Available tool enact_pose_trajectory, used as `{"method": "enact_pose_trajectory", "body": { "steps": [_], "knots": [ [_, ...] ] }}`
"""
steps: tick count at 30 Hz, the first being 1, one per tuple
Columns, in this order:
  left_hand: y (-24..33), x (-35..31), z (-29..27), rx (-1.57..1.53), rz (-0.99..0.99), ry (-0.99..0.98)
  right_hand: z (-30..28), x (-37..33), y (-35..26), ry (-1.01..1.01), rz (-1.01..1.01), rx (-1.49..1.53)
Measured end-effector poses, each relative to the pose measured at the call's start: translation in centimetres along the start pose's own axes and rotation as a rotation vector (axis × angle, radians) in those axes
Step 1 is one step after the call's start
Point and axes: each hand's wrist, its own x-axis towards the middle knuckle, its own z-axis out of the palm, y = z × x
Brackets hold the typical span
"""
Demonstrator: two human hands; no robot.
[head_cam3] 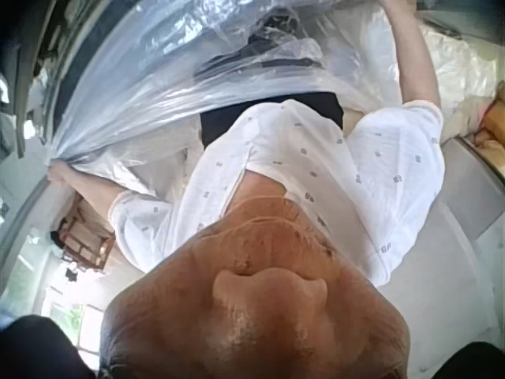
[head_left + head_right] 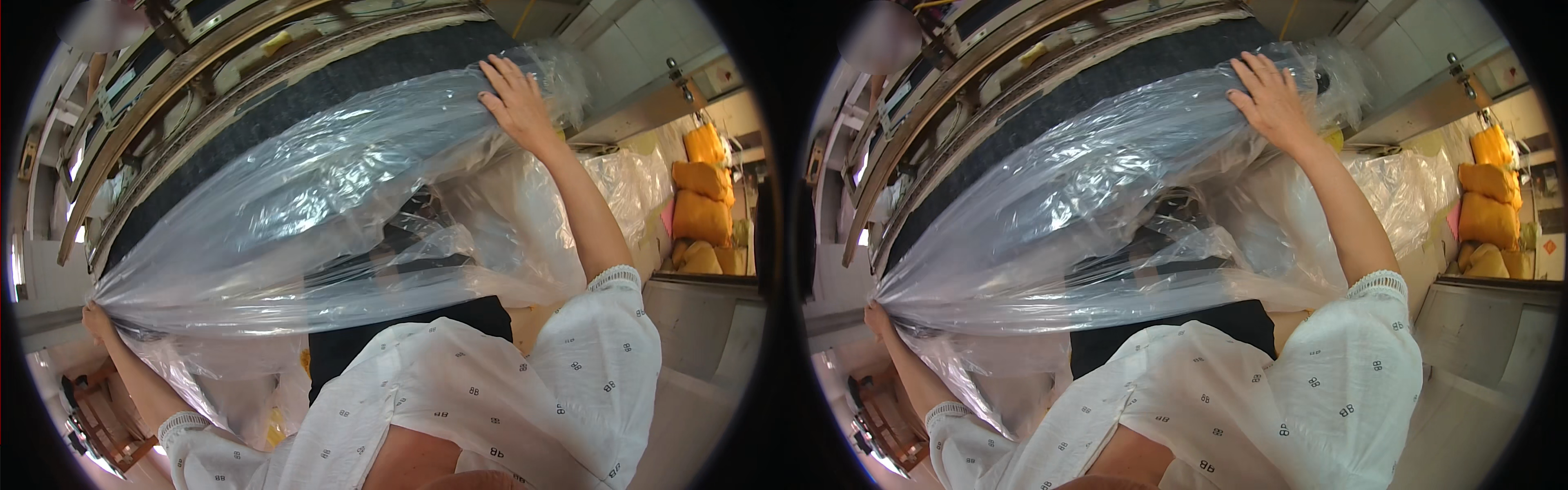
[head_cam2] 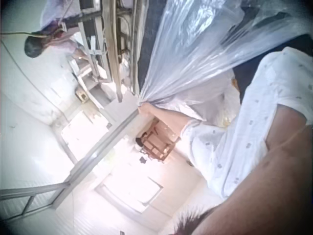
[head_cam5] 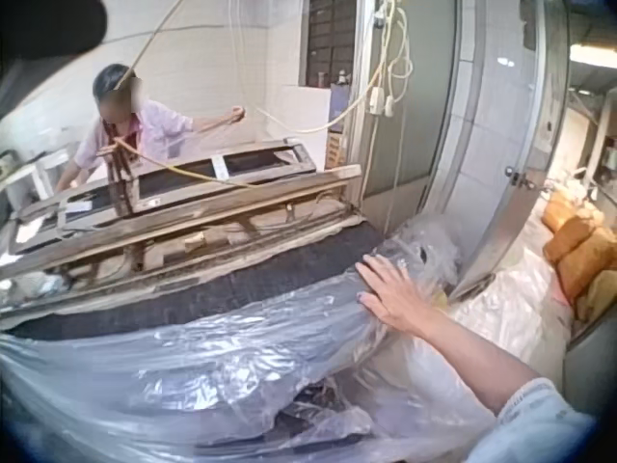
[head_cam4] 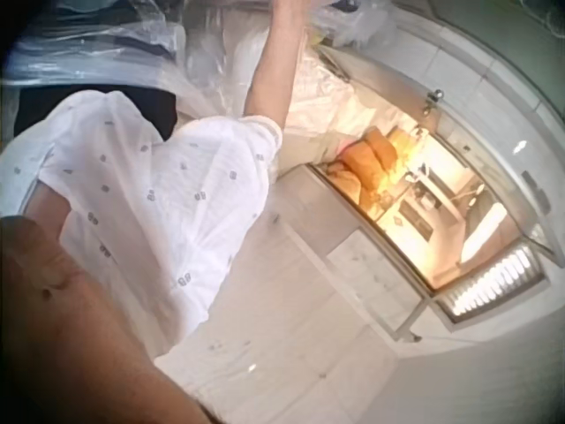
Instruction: Wrapping large black industrial components in clear plastic sheeting.
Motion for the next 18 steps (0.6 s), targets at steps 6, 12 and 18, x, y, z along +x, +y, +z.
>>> {"method": "enact_pose_trajectory", "body": {
  "steps": [6, 12, 18],
  "knots": [
    [29.4, -19.3, -15.5, -0.801, 0.815, -0.311, 0.3, -0.2, -0.3, -0.077, 0.069, 0.057],
    [38.1, -34.3, -21.2, -1.121, 1.053, -0.195, -0.6, 0.2, 0.2, 0.047, -0.069, 0.122],
    [33.0, -31.7, -19.3, -1.188, 0.751, -0.35, 0.5, -2.2, 3.2, 0.101, 0.186, 0.022]
  ]
}}
